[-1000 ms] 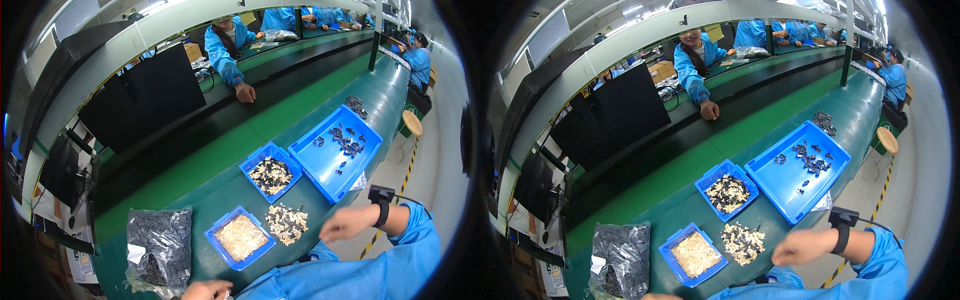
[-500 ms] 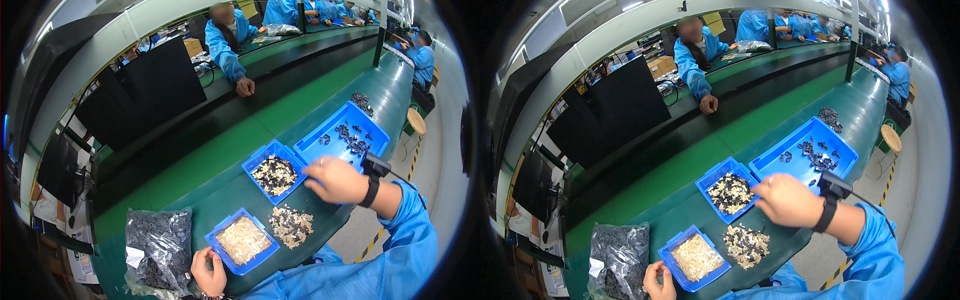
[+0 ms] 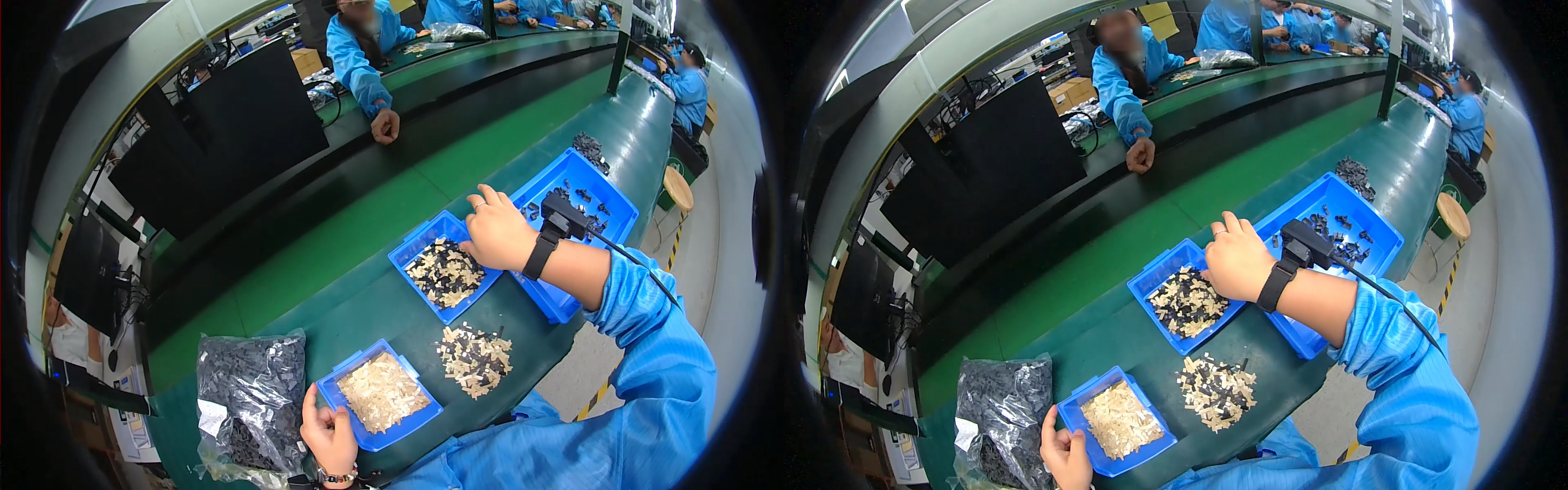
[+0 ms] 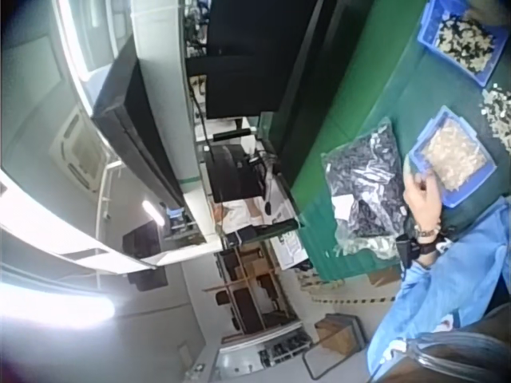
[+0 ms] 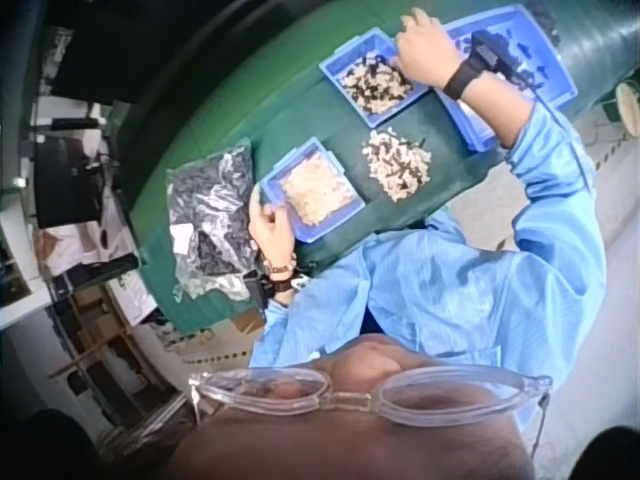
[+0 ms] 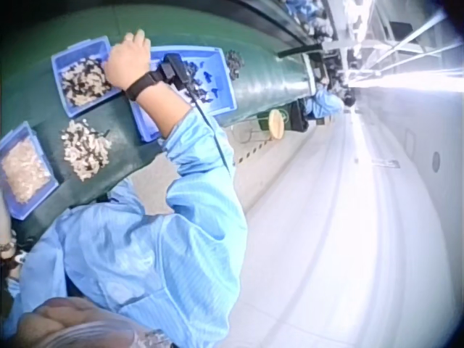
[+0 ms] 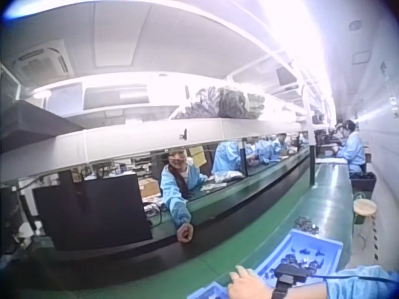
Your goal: Sorting small mechanical components from trays and bags, and performing assembly or inspection.
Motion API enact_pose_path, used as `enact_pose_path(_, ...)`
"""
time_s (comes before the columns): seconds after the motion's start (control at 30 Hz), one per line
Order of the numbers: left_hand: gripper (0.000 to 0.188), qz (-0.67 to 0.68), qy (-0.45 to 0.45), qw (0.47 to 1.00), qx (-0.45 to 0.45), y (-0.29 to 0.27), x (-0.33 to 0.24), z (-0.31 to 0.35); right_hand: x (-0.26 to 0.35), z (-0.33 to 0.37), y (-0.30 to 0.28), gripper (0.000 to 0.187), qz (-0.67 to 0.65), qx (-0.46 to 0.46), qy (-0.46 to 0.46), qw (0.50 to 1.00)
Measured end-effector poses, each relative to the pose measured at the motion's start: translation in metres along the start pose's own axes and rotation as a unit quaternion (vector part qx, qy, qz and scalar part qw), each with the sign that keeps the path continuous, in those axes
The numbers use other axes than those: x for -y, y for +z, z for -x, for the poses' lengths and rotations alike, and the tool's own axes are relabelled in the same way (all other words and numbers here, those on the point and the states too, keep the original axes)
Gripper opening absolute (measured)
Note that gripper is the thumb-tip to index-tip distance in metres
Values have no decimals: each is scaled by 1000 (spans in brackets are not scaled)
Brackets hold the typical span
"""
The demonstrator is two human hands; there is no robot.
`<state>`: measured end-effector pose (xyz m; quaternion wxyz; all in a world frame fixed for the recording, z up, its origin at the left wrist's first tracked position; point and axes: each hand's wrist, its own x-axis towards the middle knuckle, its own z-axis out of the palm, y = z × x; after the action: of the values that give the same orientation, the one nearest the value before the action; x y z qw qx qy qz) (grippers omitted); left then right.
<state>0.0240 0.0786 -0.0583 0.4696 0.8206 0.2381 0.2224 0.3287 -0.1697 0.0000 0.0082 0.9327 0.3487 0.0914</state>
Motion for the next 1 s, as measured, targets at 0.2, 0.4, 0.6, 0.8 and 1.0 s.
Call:
enact_pose_path(0.2,56,8,-6,1000,-26,-9,-4,4,1,0,4,28,-134,-118,-44,983)
enact_pose_path(0.4,50,12,-49,999,-2,-11,-24,3,23,13,-19,13,-330,-136,-70,932)
enact_pose_path(0.6,56,0,2,1000,-25,-8,10,1,29,27,-24,12,-362,-110,-96,921)
enact_pose_path(0.8,56,6,6,1000,-25,-8,10,1,30,36,-26,16,-327,-192,-174,909)
enact_pose_path(1.0,57,15,22,1000,-13,-9,12,3,32,48,-34,18,-291,-229,-248,895)
